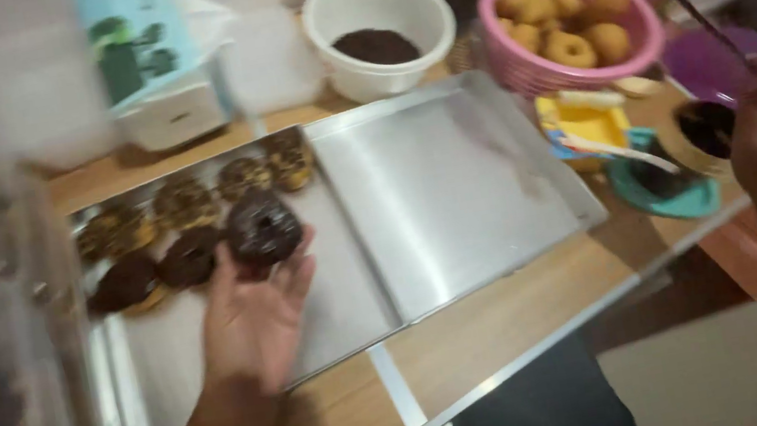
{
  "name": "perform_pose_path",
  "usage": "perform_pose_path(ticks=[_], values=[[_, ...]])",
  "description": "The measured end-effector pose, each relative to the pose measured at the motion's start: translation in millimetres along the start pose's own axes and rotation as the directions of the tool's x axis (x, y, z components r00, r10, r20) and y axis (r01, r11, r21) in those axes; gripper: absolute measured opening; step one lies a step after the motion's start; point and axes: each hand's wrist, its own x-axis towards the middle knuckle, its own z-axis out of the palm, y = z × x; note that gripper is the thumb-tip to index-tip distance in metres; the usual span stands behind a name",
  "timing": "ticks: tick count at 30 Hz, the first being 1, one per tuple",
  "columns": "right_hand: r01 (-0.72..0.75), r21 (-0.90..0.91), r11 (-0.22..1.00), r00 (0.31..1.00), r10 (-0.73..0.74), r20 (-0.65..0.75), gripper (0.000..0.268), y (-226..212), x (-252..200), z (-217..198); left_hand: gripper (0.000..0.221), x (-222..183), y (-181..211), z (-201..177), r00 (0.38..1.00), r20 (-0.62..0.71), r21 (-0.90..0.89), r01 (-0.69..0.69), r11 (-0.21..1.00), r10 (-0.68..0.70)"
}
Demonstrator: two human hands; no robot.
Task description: Decorating donuts by spreading chocolate topping with a knife and adding yellow filling with a spoon.
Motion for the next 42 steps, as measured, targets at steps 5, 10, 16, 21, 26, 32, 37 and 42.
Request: perform_pose_path(ticks=[5, 10, 16, 21, 26, 32, 37, 42], values=[[-0.074, -0.417, 0.906, 0.990, 0.116, 0.076, 0.014, 92, -58, -30, 0.054, -5, -3, 10, 0.999, 0.002, 0.115, -0.050, 0.992, 0.050], [-0.055, -0.498, 0.865, 0.967, 0.170, 0.188, 0.011, 68, -70, -44, 0.058, -9, 0, 23, 0.993, -0.091, 0.238, -0.052, 0.970, 0.075], [0.102, -0.399, 0.911, 0.975, -0.011, 0.224, 0.017, 47, -69, -39, 0.060, -8, 1, 16, 0.997, -0.040, 0.207, -0.051, 0.977, 0.061], [0.102, -0.230, 0.968, 0.974, -0.050, 0.219, 0.011, 42, -63, -35, 0.060, -10, 0, 24, 0.994, -0.080, 0.254, -0.054, 0.966, 0.077], [0.087, -0.265, 0.960, 0.966, -0.016, 0.259, 0.021, 55, -73, -32, 0.058, -8, -2, 18, 0.995, -0.074, 0.234, -0.048, 0.971, 0.068], [0.043, -0.257, 0.965, 0.963, 0.029, 0.270, 0.023, 45, -69, -31, 0.057, -11, -3, 22, 0.995, -0.081, 0.225, -0.039, 0.974, 0.059], [0.160, -0.294, 0.942, 0.979, -0.112, 0.172, 0.030, 31, -63, -38, 0.057, -11, -8, 19, 0.993, -0.104, 0.249, -0.037, 0.968, 0.065], [0.122, -0.030, 0.992, 0.991, -0.124, -0.057, 0.033, -47, -46, -41, 0.063, -6, -15, 10, 0.978, -0.206, 0.223, 0.087, 0.971, -0.040]])
